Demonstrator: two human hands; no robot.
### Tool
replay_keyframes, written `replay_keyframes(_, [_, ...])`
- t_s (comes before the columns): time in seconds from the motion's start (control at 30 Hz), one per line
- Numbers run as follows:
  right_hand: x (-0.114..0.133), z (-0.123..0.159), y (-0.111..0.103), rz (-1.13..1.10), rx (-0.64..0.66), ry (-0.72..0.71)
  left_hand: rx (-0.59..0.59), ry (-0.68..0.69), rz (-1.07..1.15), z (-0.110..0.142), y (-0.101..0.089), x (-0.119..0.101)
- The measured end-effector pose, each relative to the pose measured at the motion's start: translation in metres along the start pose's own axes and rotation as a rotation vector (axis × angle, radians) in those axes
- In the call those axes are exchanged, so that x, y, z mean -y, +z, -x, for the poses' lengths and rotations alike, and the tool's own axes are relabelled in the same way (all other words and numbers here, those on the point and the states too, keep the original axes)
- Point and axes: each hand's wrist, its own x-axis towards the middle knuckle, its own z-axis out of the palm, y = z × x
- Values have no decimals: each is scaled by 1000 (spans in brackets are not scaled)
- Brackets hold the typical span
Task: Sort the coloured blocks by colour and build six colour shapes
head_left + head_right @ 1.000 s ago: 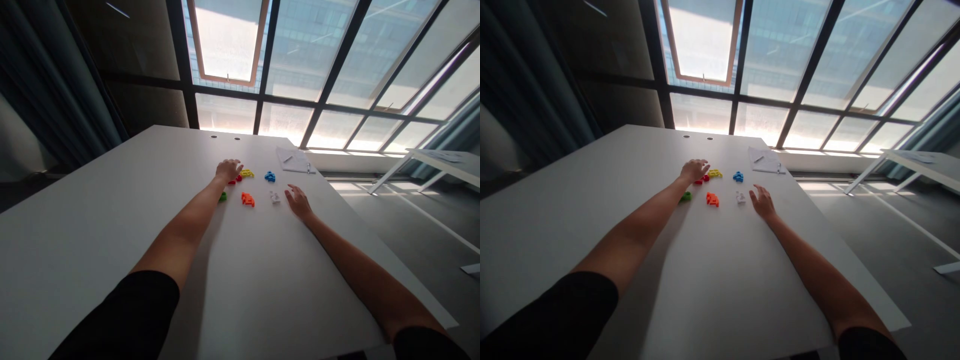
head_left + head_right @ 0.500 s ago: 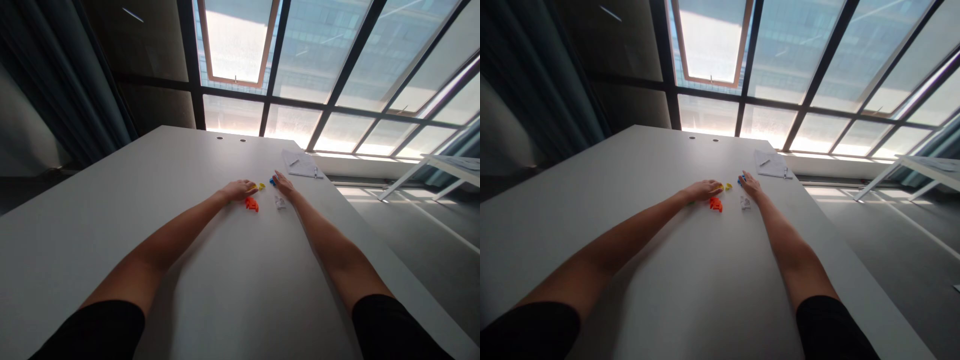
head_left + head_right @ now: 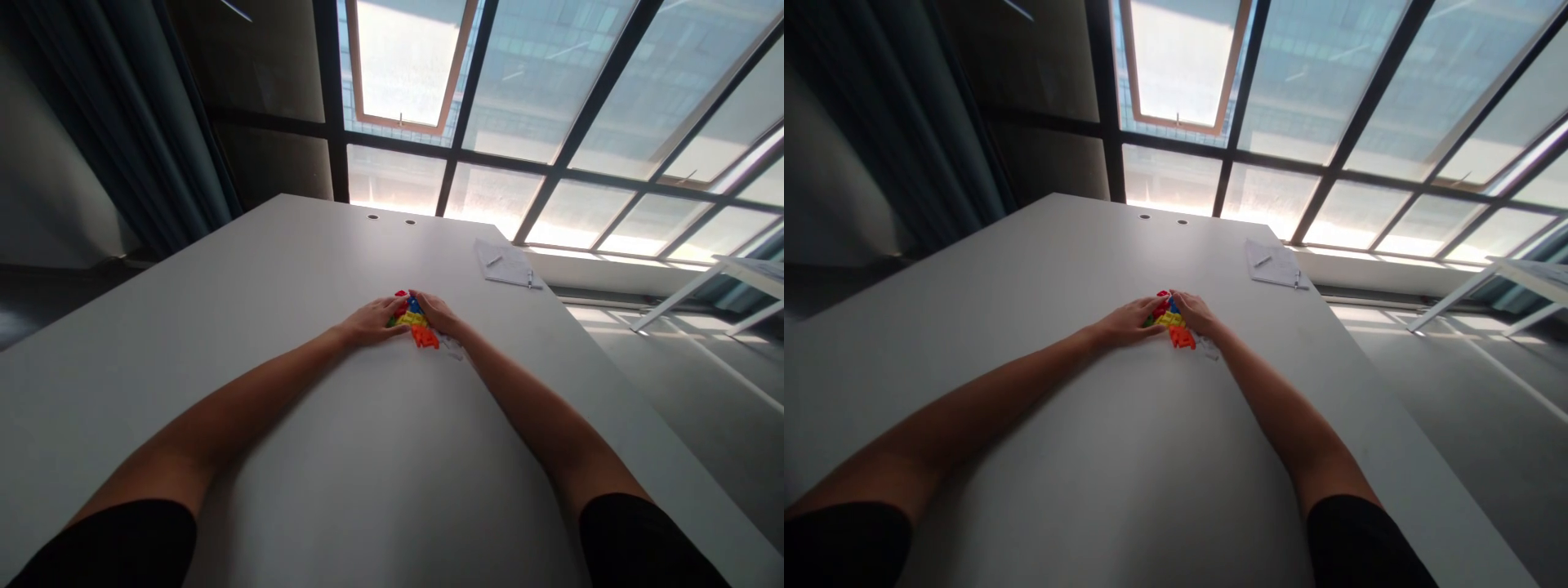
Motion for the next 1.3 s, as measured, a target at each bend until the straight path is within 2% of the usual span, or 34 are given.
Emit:
replay_keyframes(0.07, [6,8,-4,-142,-54,-48,-65,32,38,4,-2,-2])
replay_keyframes(0.17, [-3,33,-25,-217,-169,-71,-130,66,59,9,-10,6])
replay_keyframes(0.27, [-20,72,-38,-165,-148,-77,-89,-4,30,1,-16,20])
replay_keyframes(0.37, [-30,112,-27,-49,-67,-81,-30,-122,-3,-24,-15,27])
replay_keyframes(0.47, [-30,134,-5,118,-46,-112,16,-177,19,-50,-11,23])
replay_keyframes(0.57, [-26,138,5,201,-27,-131,7,-168,40,-56,-9,18])
replay_keyframes(0.7, [-23,132,5,189,-10,-127,-141,-167,21,-46,-9,18])
replay_keyframes(0.77, [-21,127,9,172,-17,-132,-93,-174,-5,-45,-9,15])
replay_keyframes(0.9, [-14,119,24,116,-61,-176,101,-176,-31,-51,-5,0])
replay_keyframes(1.0, [-13,117,32,56,-92,-220,119,-94,28,-50,-4,-8])
replay_keyframes(1.1, [-16,119,32,-10,-136,-220,75,-34,43,-45,-5,-14])
replay_keyframes(1.2, [-19,123,27,-118,-223,-210,61,3,-60,-43,-2,-26])
replay_keyframes(1.3, [-20,125,19,-270,-443,-173,143,65,-136,-45,6,-42])
